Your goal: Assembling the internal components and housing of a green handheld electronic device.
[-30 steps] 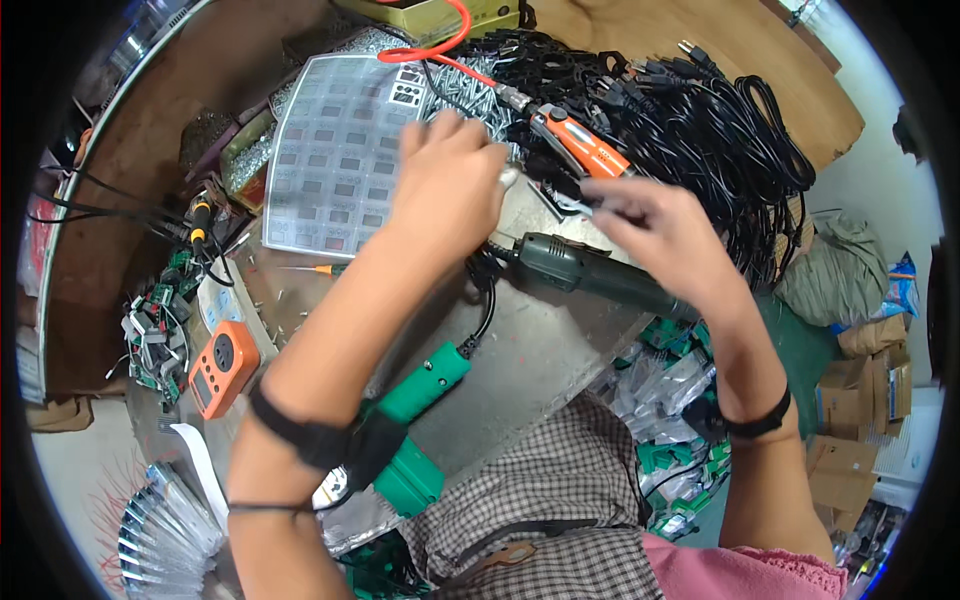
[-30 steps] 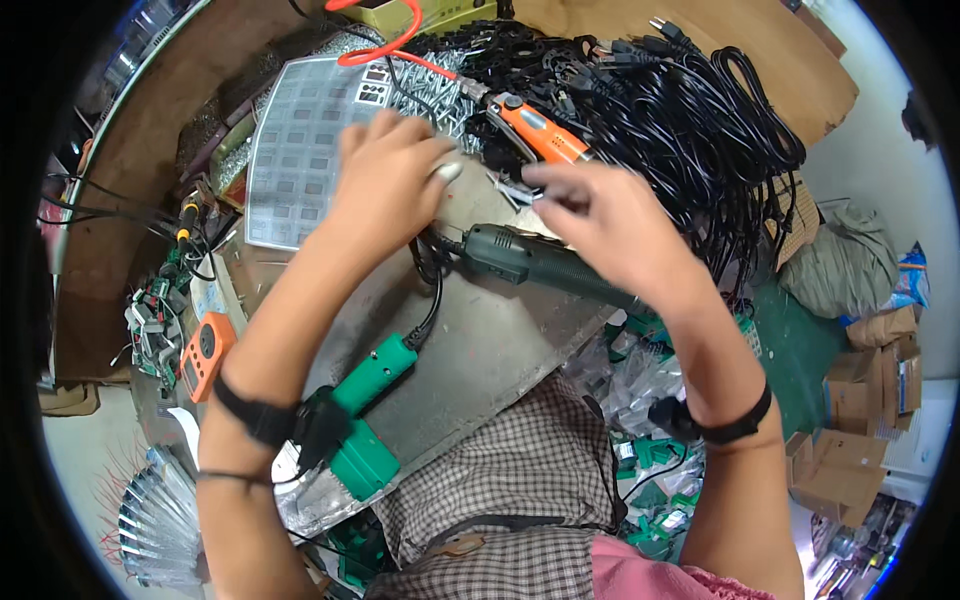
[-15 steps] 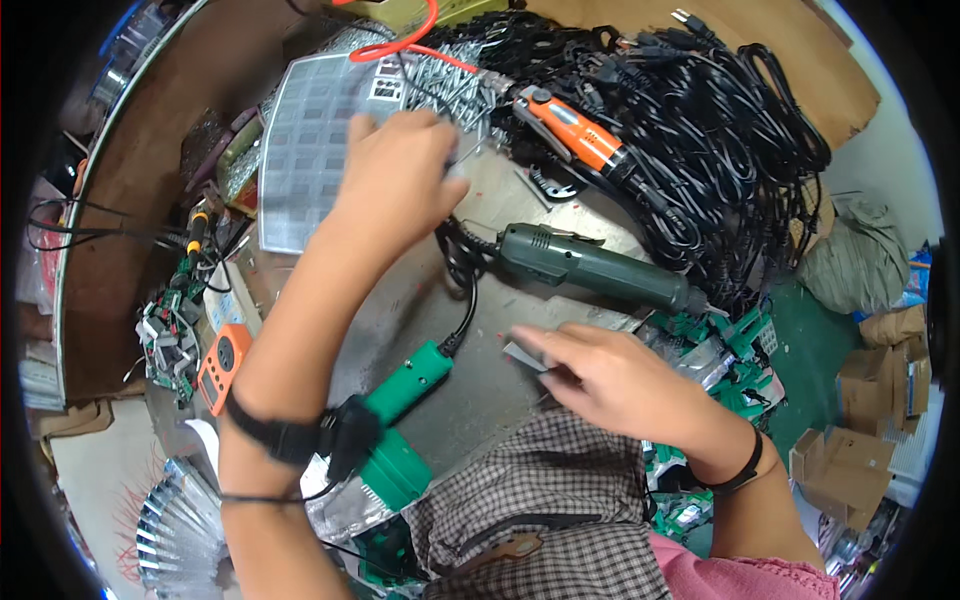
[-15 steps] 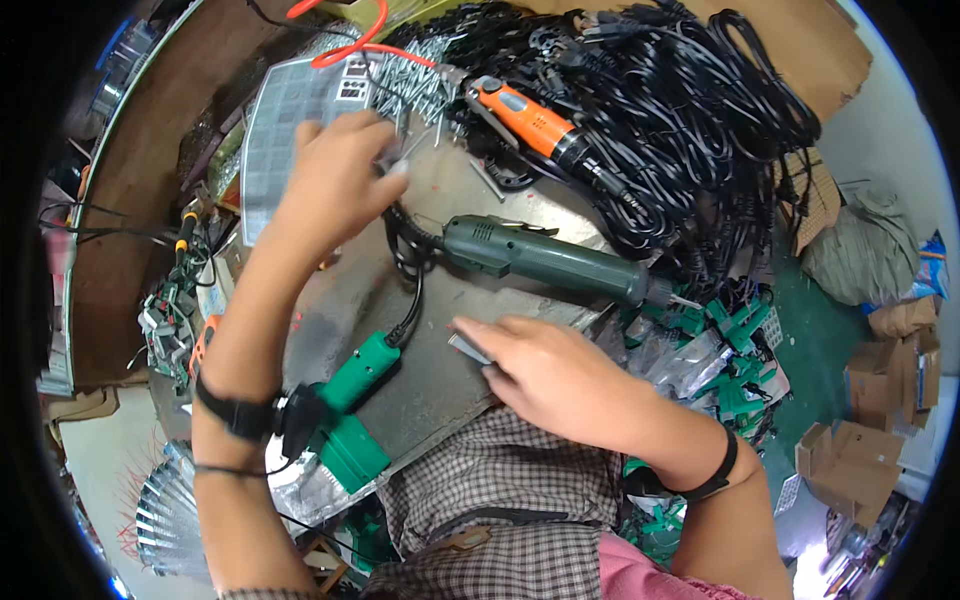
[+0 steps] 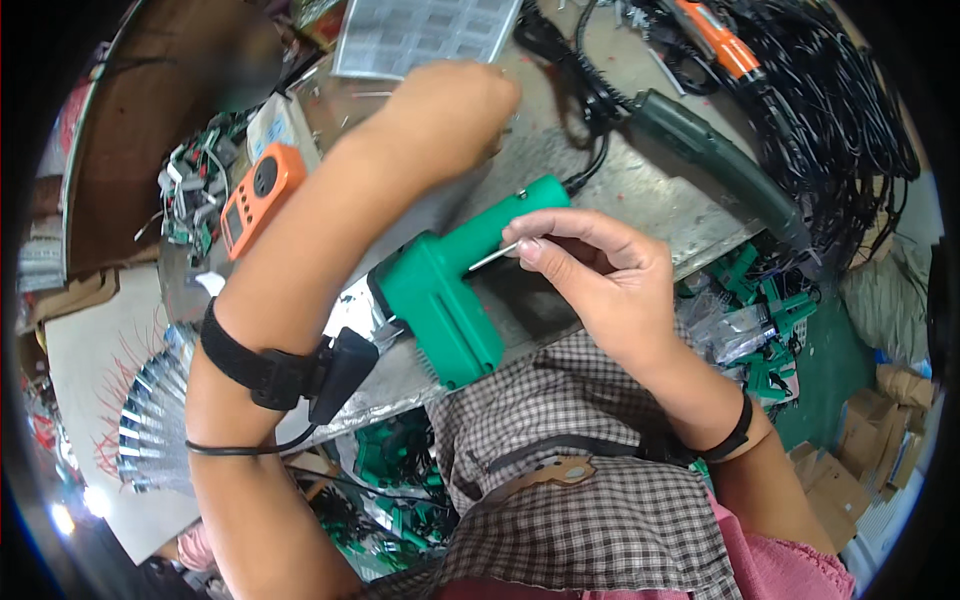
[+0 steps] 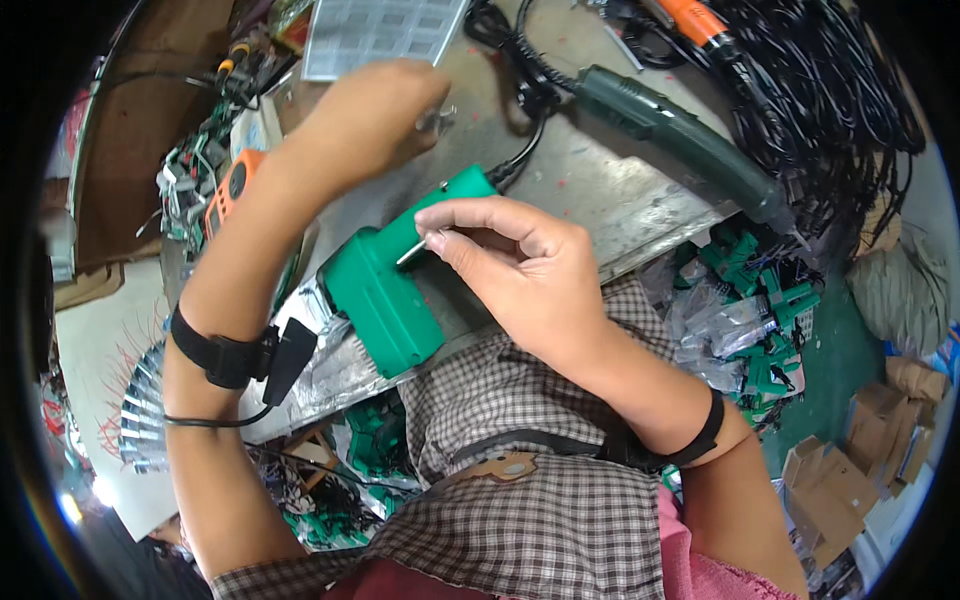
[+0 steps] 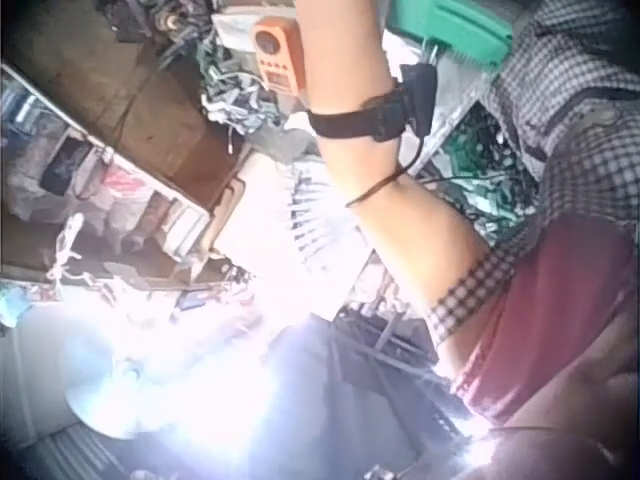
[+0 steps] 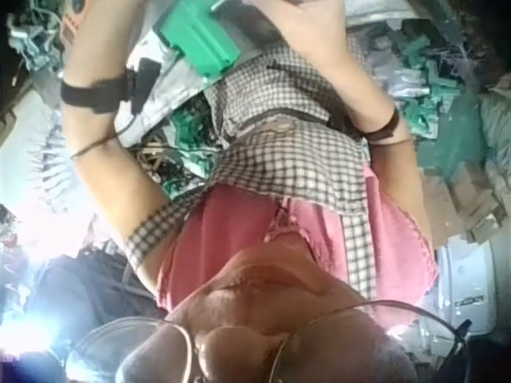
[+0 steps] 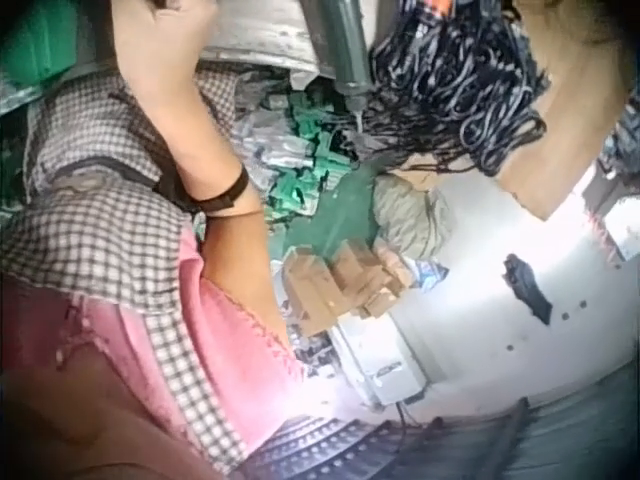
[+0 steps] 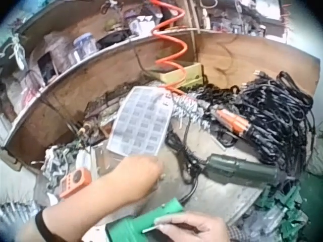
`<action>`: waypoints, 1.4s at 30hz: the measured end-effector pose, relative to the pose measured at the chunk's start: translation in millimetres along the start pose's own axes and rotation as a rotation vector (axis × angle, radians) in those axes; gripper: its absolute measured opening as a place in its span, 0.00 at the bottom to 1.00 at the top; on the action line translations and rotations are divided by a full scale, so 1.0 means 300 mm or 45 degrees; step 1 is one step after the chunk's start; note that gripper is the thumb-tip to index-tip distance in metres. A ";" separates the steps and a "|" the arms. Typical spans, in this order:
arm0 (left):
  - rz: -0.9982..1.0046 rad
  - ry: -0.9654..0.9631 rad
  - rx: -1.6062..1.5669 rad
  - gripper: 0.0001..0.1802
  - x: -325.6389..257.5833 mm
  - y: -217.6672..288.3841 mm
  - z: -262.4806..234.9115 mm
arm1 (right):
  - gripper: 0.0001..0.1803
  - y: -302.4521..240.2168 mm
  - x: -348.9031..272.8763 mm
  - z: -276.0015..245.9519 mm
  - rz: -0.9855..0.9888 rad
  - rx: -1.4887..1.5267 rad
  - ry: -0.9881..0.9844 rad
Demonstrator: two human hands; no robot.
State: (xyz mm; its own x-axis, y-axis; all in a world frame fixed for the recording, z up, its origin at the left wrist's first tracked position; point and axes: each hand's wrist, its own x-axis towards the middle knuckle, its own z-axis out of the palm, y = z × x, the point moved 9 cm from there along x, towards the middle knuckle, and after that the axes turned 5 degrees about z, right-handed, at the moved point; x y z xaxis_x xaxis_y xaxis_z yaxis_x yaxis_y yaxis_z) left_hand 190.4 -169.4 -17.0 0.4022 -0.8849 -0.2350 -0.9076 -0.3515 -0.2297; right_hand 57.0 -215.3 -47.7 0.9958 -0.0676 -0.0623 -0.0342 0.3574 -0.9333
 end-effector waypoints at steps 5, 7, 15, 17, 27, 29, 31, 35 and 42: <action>-0.368 0.510 -1.755 0.18 -0.263 -0.070 -0.013 | 0.09 0.088 -0.009 0.033 0.059 0.252 0.051; -0.426 0.355 -1.957 0.21 -0.330 -0.014 0.009 | 0.08 0.078 -0.001 0.037 -0.001 0.200 -0.013; -0.419 0.643 -1.805 0.21 -0.411 -0.013 0.051 | 0.08 0.102 -0.005 0.029 0.277 0.185 0.030; -0.368 0.763 -1.753 0.18 -0.411 -0.007 0.032 | 0.10 0.109 0.001 0.020 0.204 0.119 0.131; -0.259 0.798 -0.711 0.15 -0.438 0.057 0.009 | 0.26 -0.297 0.009 -0.155 -0.550 -1.654 0.149; -0.266 0.867 -0.625 0.18 -0.418 0.070 -0.050 | 0.33 -0.347 0.072 -0.310 -0.345 -2.026 0.330; -0.229 0.831 -0.680 0.29 -0.342 0.107 -0.125 | 0.35 -0.326 0.058 -0.451 -0.160 -2.276 0.325; -0.229 0.463 -0.696 0.35 -0.293 0.157 -0.002 | 0.35 -0.363 0.085 -0.494 -0.003 -1.713 0.359; -0.338 0.425 -0.611 0.37 -0.193 0.128 0.038 | 0.29 -0.429 0.206 -0.086 -0.237 0.068 -0.327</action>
State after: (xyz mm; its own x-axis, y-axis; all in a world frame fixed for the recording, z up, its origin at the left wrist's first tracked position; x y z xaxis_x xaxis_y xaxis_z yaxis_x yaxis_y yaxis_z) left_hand 133.8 -128.0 -23.1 0.6317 -0.7693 0.0961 -0.7664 -0.6010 0.2270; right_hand 120.8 -289.5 59.3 0.9737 0.0982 0.2054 0.1486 0.4095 -0.9001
